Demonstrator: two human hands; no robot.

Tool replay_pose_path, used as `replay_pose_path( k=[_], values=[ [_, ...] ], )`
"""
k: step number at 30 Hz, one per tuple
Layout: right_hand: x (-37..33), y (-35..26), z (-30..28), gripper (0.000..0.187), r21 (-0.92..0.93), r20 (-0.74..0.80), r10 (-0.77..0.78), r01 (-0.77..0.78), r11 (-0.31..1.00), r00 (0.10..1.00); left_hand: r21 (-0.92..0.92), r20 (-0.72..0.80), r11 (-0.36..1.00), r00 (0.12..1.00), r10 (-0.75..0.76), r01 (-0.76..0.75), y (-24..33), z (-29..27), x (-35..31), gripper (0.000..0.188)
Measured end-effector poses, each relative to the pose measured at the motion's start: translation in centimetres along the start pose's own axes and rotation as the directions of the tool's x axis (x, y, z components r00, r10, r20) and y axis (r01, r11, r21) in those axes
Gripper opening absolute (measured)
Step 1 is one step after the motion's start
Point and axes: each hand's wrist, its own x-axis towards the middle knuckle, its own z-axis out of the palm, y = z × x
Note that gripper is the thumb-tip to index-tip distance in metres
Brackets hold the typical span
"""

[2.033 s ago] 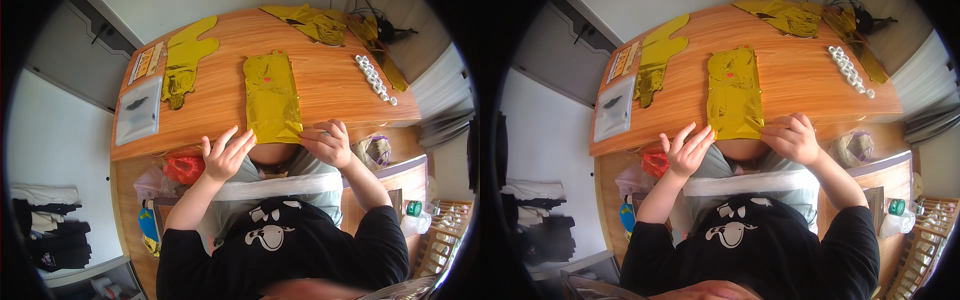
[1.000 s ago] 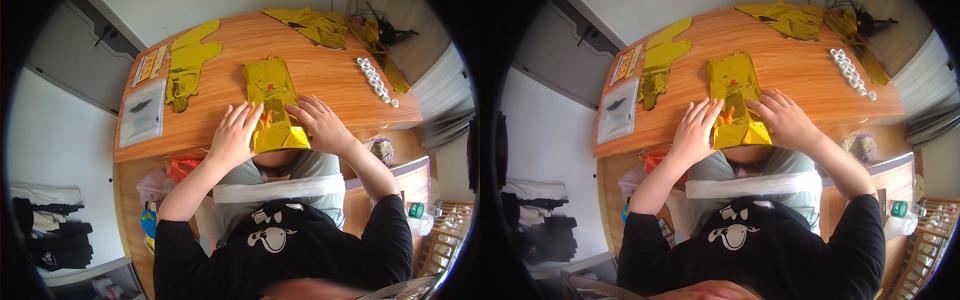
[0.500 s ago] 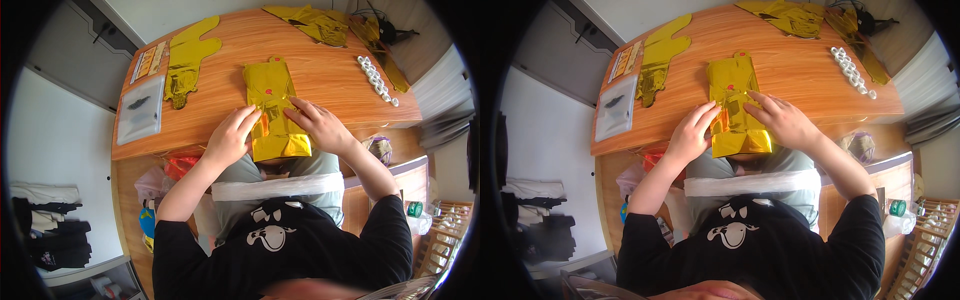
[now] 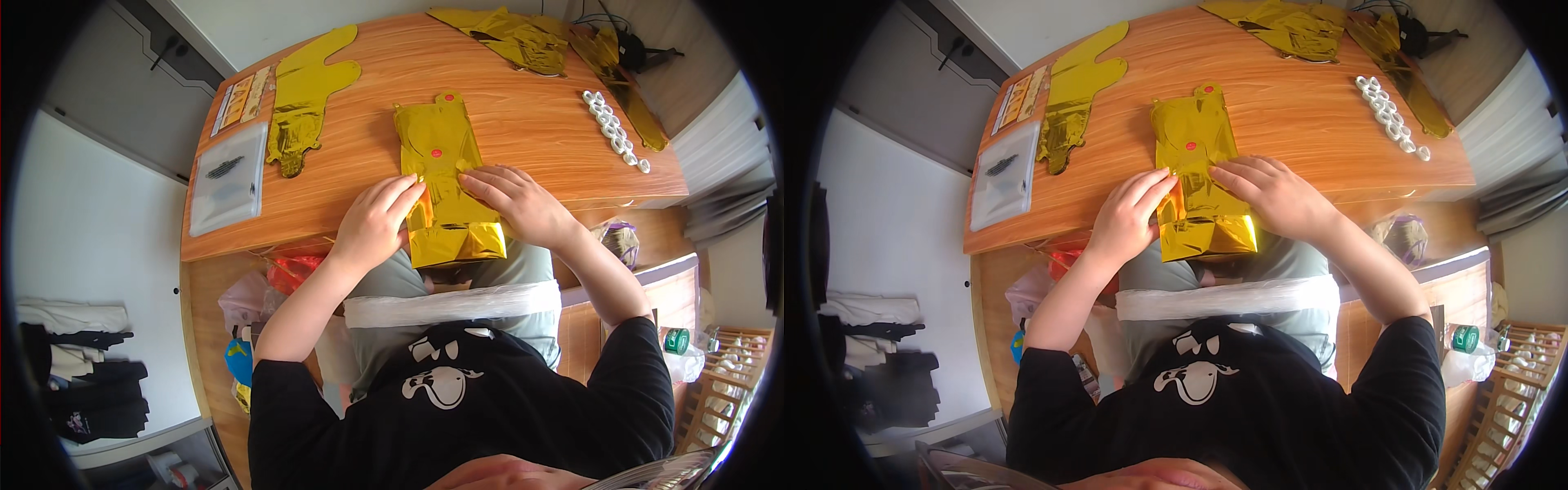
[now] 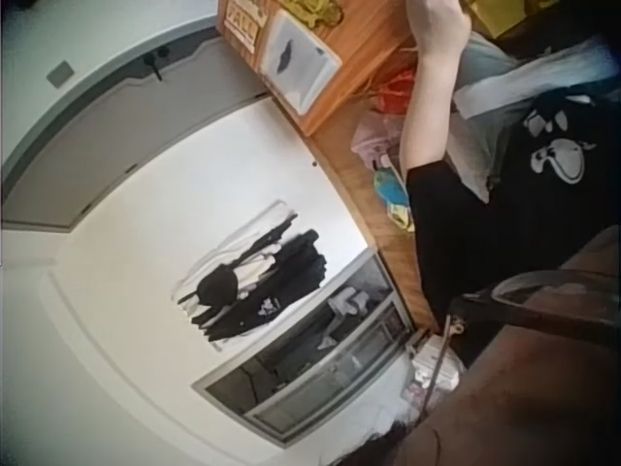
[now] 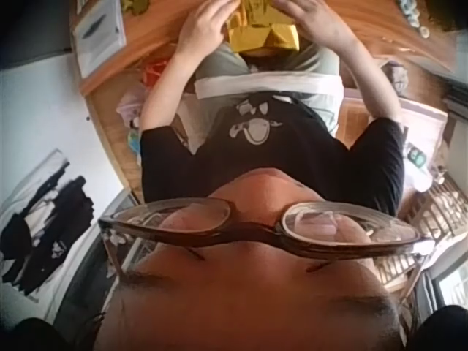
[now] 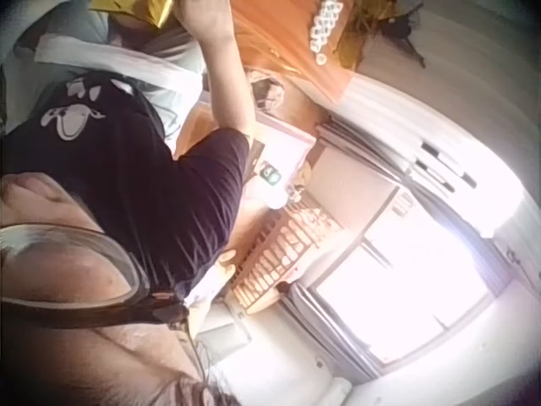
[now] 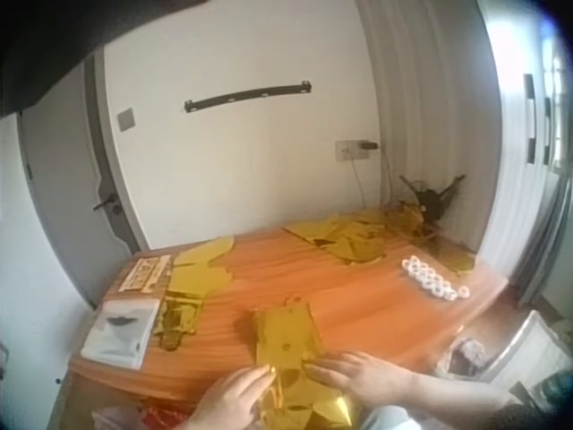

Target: Folding gold foil sheets and placing them into plastic packaging sleeves with cardboard backings.

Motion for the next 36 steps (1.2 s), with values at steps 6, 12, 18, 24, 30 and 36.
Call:
replay_pose_path(
  k=[6, 12, 18, 24, 30, 36],
  values=[
    [0.1, 0.2, -0.2, 0.054, 0.055, -0.051, -0.029, 0.032, 0.998, 0.998, 0.031, -0.012, 0.999, 1.000, 0.019, -0.019, 0.2, -0.4, 0.2, 0.054],
    [0.5, 0.3, -0.4, 0.041, 0.130, -0.091, -0.055, 0.067, 0.989, 0.994, -0.057, 0.001, 0.998, 1.000, 0.003, -0.003, -0.6, -0.6, 0.5, 0.047],
    [0.5, 0.7, 0.0, 0.036, 0.136, -0.135, -0.047, 0.065, 0.989, 0.990, -0.068, 0.002, 0.998, 1.000, -0.004, 0.004, -0.2, -1.1, 0.7, 0.044],
    [0.3, 0.6, 0.3, 0.035, 0.139, -0.158, -0.008, 0.030, 0.990, 0.987, -0.085, 0.005, 0.996, 1.000, 0.030, -0.030, -0.6, -1.1, 0.6, 0.045],
    [0.4, 0.3, -0.4, 0.042, 0.241, -0.037, 0.194, -0.180, 0.954, 0.980, -0.078, -0.016, 0.997, 1.000, 0.023, -0.024, -1.0, -0.8, 0.2, 0.045],
    [0.4, 1.4, -0.1, 0.029, 0.345, -0.055, 0.216, -0.184, 0.920, 0.975, -0.144, -0.044, 0.988, 0.997, -0.065, 0.058, -0.8, -1.1, 1.2, 0.029]
  ],
)
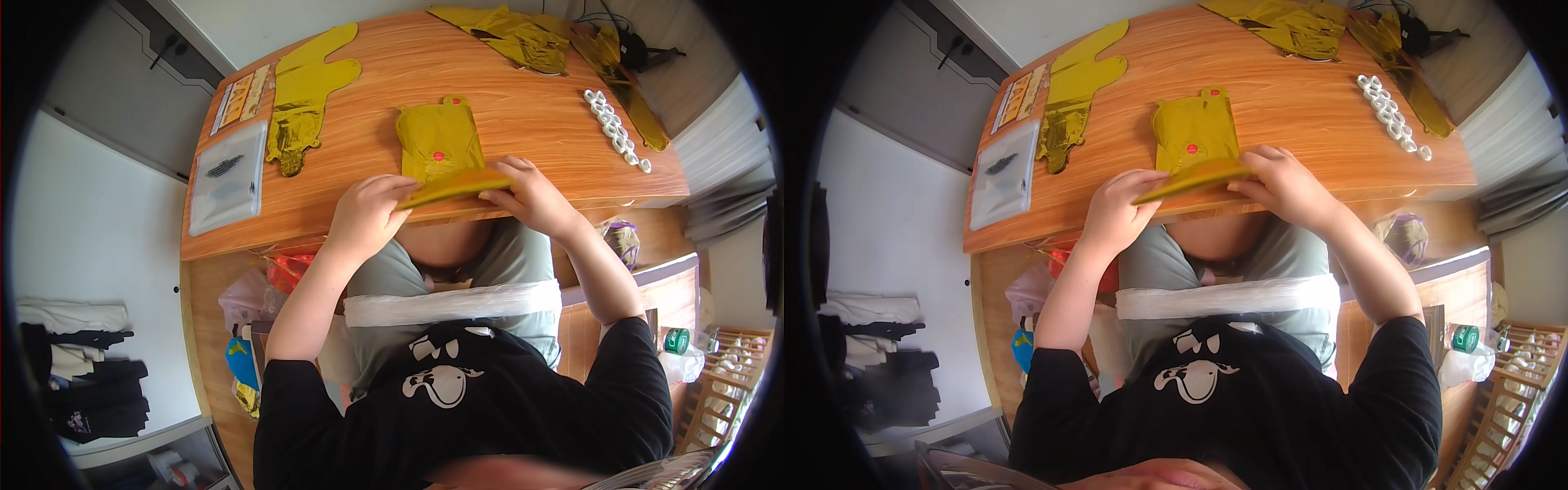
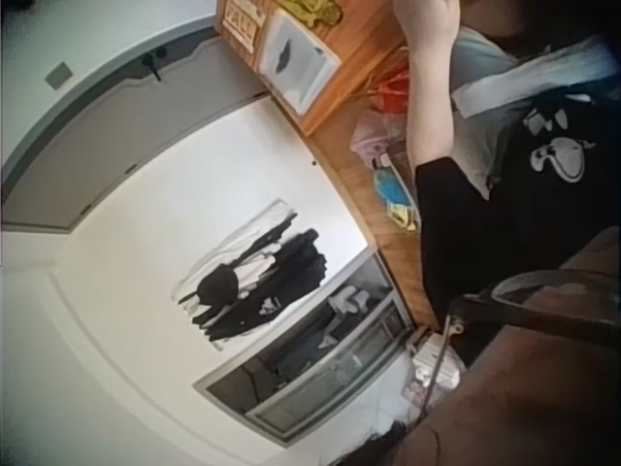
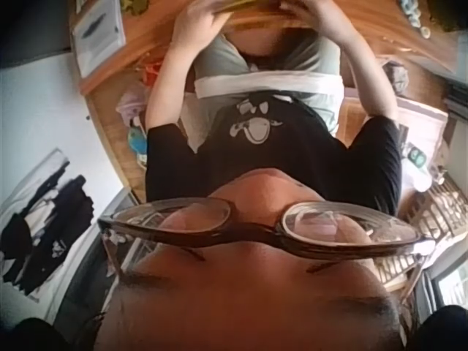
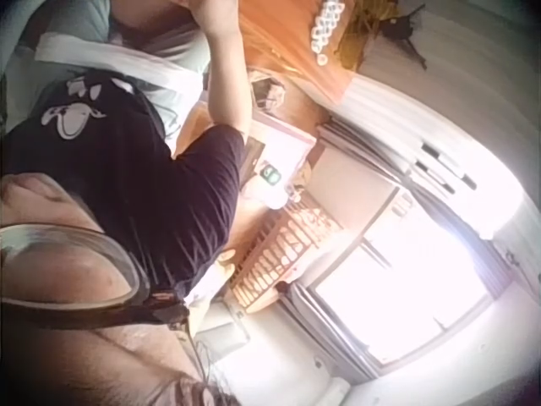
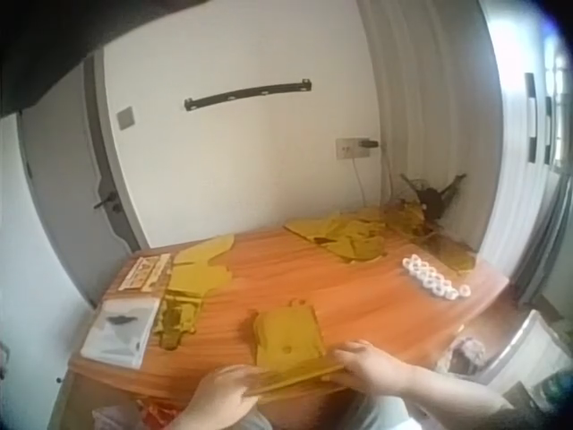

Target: Folding gold foil sheets and placing them into plastic packaging sleeves with cardboard backings.

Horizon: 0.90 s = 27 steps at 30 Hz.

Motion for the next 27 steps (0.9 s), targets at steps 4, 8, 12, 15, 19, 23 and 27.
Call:
replay_pose_path(
  k=[4, 8, 12, 15, 19, 23, 27],
  values=[
    [1.5, -1.5, -0.5, 0.017, 0.243, 0.069, 0.244, -0.253, 0.936, 0.967, 0.188, 0.150, 0.961, 0.961, -0.234, 0.205, -0.8, -0.2, 0.4, 0.040],
    [2.1, -0.6, 0.3, 0.021, 0.341, 0.073, 0.446, -0.443, 0.829, 0.892, -0.036, -0.058, 0.961, 0.959, -0.277, 0.276, -0.1, 0.5, 0.9, 0.084],
    [3.0, -1.2, -0.2, 0.035, 0.266, 0.145, 0.521, -0.540, 0.798, 0.841, -0.107, -0.098, 0.931, 0.928, -0.358, 0.348, 0.0, 1.0, 0.9, 0.080],
    [3.1, -1.1, 0.3, 0.055, 0.359, 0.054, 0.489, -0.474, 0.804, 0.871, -0.167, -0.080, 0.884, 0.888, -0.453, 0.436, 0.2, 1.2, 1.2, 0.075],
    [3.6, -1.3, 0.2, 0.072, 0.381, 0.044, 0.497, -0.475, 0.794, 0.867, -0.359, -0.099, 0.828, 0.864, -0.493, 0.431, 0.2, 1.4, 1.6, 0.069],
    [4.2, -1.3, -0.3, 0.077, 0.345, 0.139, 0.546, -0.558, 0.755, 0.826, -0.412, -0.086, 0.789, 0.843, -0.532, 0.456, 0.1, 1.3, 1.9, 0.068],
    [4.7, -2.1, -0.7, 0.079, 0.258, 0.159, 0.591, -0.611, 0.749, 0.791, -0.445, -0.065, 0.765, 0.835, -0.546, 0.466, -0.3, 1.3, 2.1, 0.070]
  ],
)
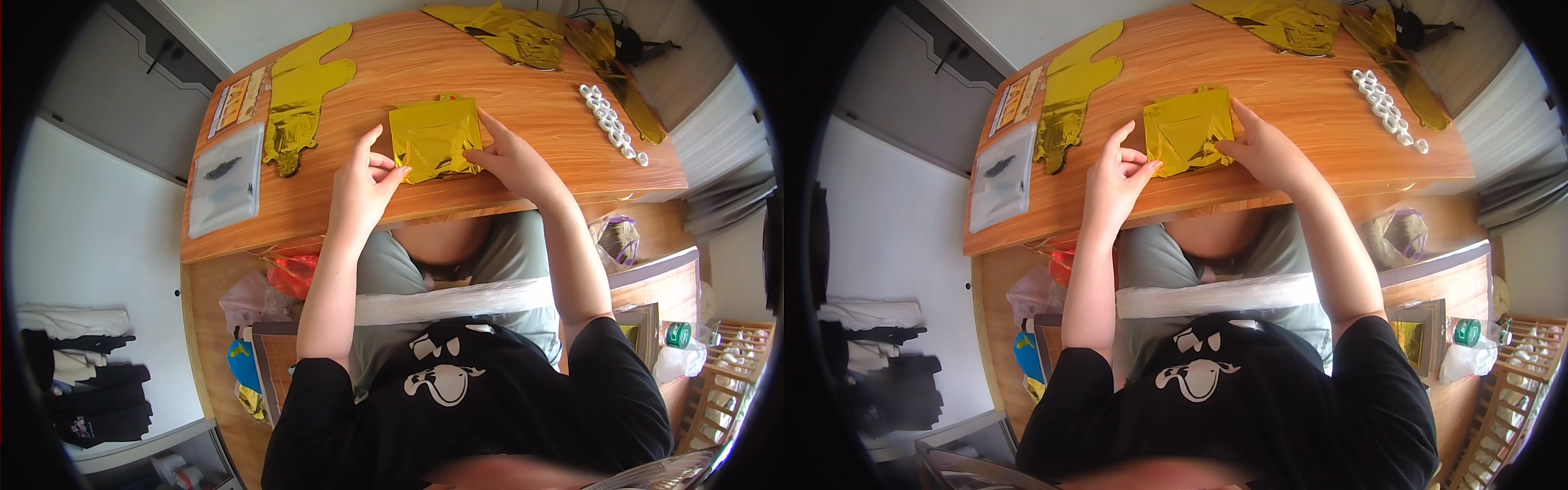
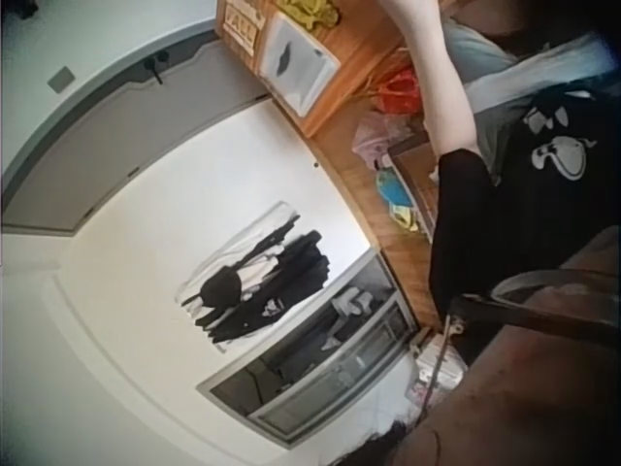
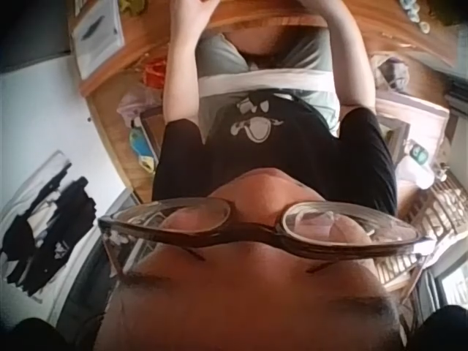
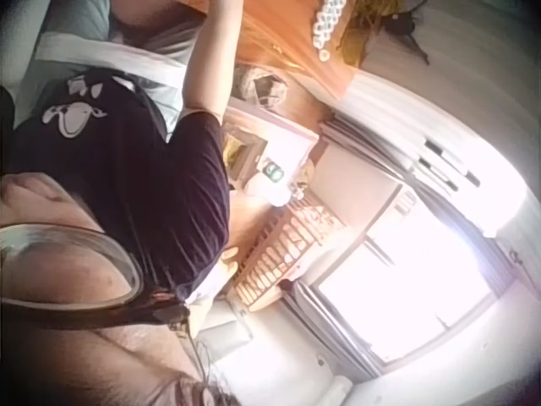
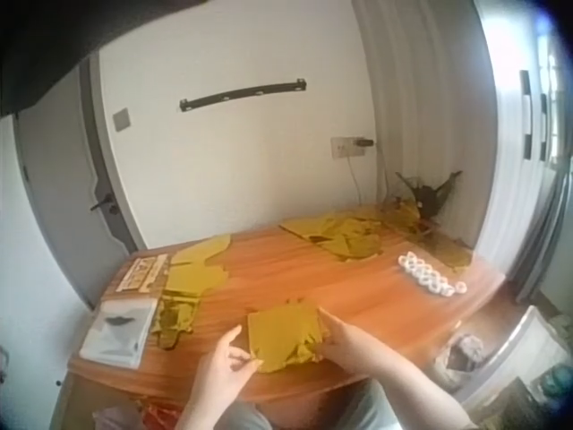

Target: Folding gold foil sheets and placing them into plastic packaging sleeves with cardboard backings.

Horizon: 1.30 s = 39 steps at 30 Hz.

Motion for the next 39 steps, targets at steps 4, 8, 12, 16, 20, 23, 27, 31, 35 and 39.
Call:
replay_pose_path(
  k=[4, 8, 12, 16, 20, 23, 27, 31, 35, 39],
  values=[
    [0.9, 1.4, 1.1, 0.081, 0.037, -0.113, 0.014, -0.010, 0.999, 0.994, 0.061, 0.076, 0.997, 0.996, -0.041, 0.036, 0.4, -0.3, 0.7, 0.069],
    [1.5, 1.7, 1.2, 0.080, 0.019, -0.137, -0.013, 0.016, 1.000, 0.990, 0.290, 0.200, 0.956, 0.973, -0.110, 0.049, 1.5, -1.4, 2.5, 0.064],
    [1.7, 1.4, 1.4, 0.080, 0.032, -0.135, 0.002, 0.002, 0.999, 0.991, 0.628, 0.164, 0.717, 0.952, 0.257, -0.302, 1.9, -0.2, 5.0, 0.067],
    [1.8, 1.7, 1.4, 0.079, 0.078, -0.120, -0.018, 0.028, 0.997, 0.993, 0.476, 0.466, 0.620, 0.777, 0.424, -0.624, -0.3, 1.9, 7.1, 0.072],
    [1.4, 1.5, 1.2, 0.076, 0.026, -0.133, -0.006, 0.010, 1.000, 0.991, 0.459, 0.584, 0.680, 0.771, 0.254, -0.572, -0.8, 3.0, 7.1, 0.070],
    [0.9, 1.7, 1.3, 0.073, 0.156, -0.152, -0.030, 0.054, 0.986, 0.988, 0.487, 0.601, 0.651, 0.765, 0.234, -0.582, -0.9, 3.1, 7.1, 0.070],
    [-1.0, 1.8, 1.4, 0.072, 0.185, -0.241, -0.105, 0.152, 0.971, 0.965, 0.512, 0.592, 0.629, 0.771, 0.235, -0.585, -1.6, 3.0, 7.1, 0.070],
    [-2.2, 2.2, 1.7, 0.072, 0.108, -0.270, -0.156, 0.191, 0.976, 0.950, 0.518, 0.589, 0.613, 0.769, 0.250, -0.596, -1.7, 3.2, 7.2, 0.073],
    [-1.9, 2.5, 1.4, 0.063, 0.065, -0.248, -0.135, 0.156, 0.986, 0.959, 0.525, 0.602, 0.604, 0.764, 0.234, -0.599, -1.5, 3.3, 7.2, 0.074],
    [-1.5, 2.7, 1.3, 0.051, 0.059, -0.214, -0.140, 0.156, 0.986, 0.967, 0.545, 0.614, 0.586, 0.762, 0.208, -0.599, -1.4, 3.4, 7.1, 0.078]
  ],
)
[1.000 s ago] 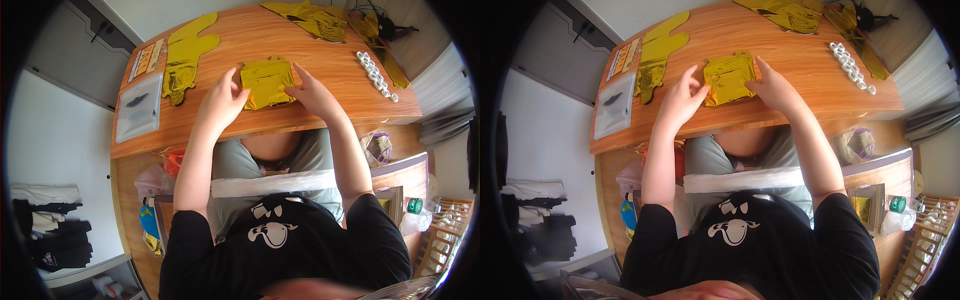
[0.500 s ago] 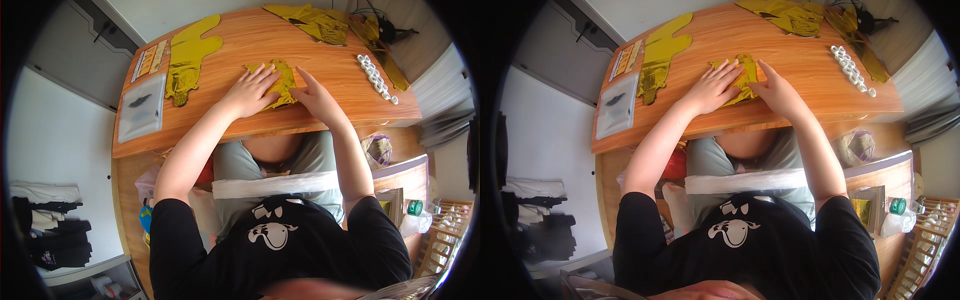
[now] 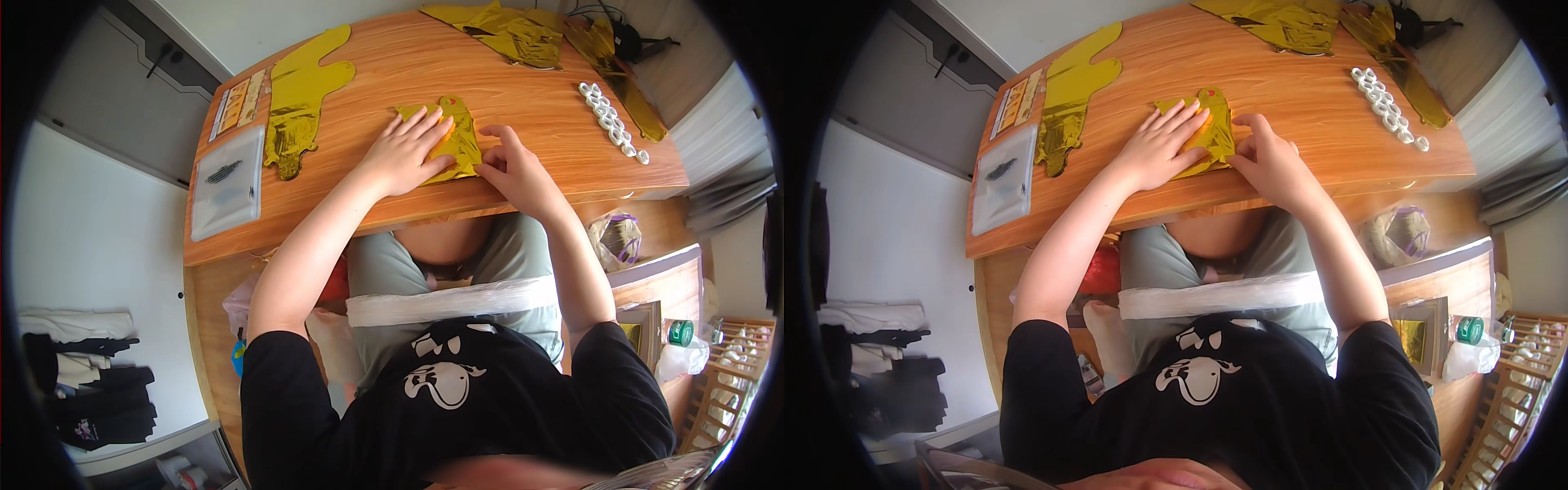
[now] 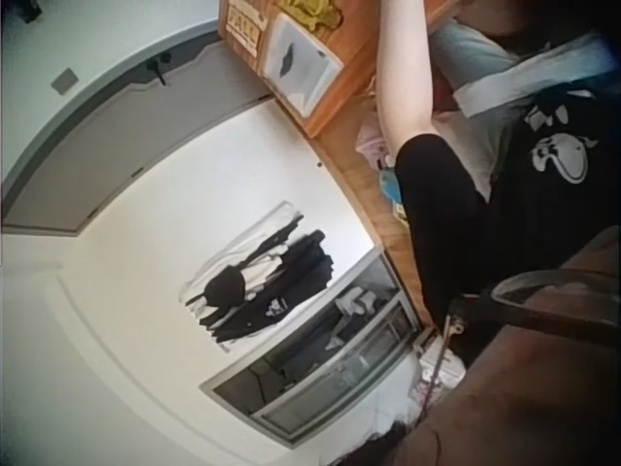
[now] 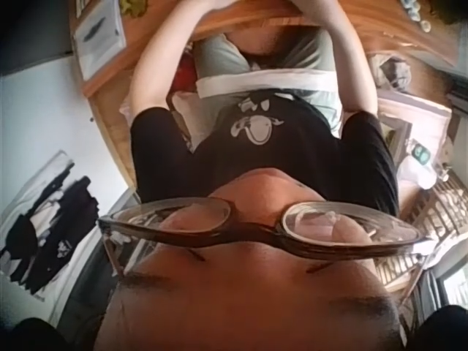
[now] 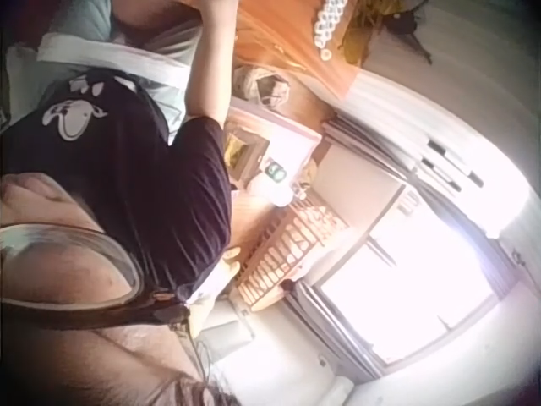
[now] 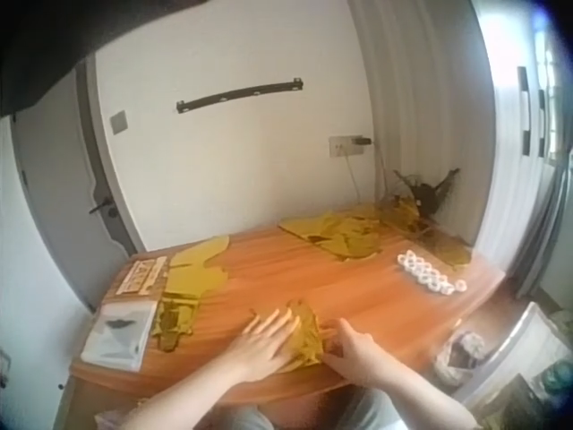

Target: Folding gold foil sheets and placing them into plastic packaging sleeves with cardboard backings.

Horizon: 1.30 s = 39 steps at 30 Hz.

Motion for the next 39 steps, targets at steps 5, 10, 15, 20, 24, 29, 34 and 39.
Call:
replay_pose_path(
  k=[5, 10, 15, 20, 24, 29, 34, 39],
  values=[
    [0.5, 0.0, -0.1, 0.046, -0.122, 0.000, -0.018, 0.018, 0.992, 1.000, 0.013, 0.013, 1.000, 1.000, 0.002, -0.002, 0.3, -0.3, 0.0, 0.087],
    [0.0, 1.0, 0.7, 0.045, -0.262, -0.075, -0.124, 0.101, 0.960, 0.989, 0.023, 0.012, 1.000, 1.000, 0.004, -0.004, 0.2, -0.4, 0.0, 0.097],
    [-0.3, 0.6, 0.1, 0.044, -0.331, -0.072, -0.167, 0.135, 0.934, 0.983, 0.010, 0.003, 1.000, 1.000, 0.007, -0.007, 0.0, -0.2, 0.0, 0.098],
    [1.2, 1.2, -1.4, 0.050, -0.326, 0.015, -0.351, 0.336, 0.884, 0.936, 0.028, 0.007, 1.000, 1.000, 0.008, -0.008, 0.2, -0.2, 0.1, 0.099],
    [4.0, 1.6, -2.9, 0.058, -0.376, 0.195, -0.405, 0.450, 0.810, 0.893, 0.015, 0.007, 1.000, 1.000, 0.013, -0.013, 0.1, -0.2, 0.1, 0.099],
    [5.3, 1.6, -3.5, 0.070, -0.511, 0.384, -0.325, 0.492, 0.705, 0.864, 0.020, 0.003, 1.000, 1.000, 0.014, -0.014, -0.1, 0.0, 0.0, 0.099],
    [5.7, 2.0, -3.5, 0.074, -0.490, 0.366, -0.307, 0.463, 0.739, 0.878, 0.003, 0.008, 1.000, 1.000, 0.023, -0.023, 0.0, -0.1, 0.1, 0.100],
    [5.9, 0.9, -3.4, 0.069, -0.491, 0.377, -0.253, 0.424, 0.761, 0.891, 0.014, 0.017, 1.000, 1.000, 0.017, -0.018, -0.1, -0.1, 0.0, 0.101]
  ],
)
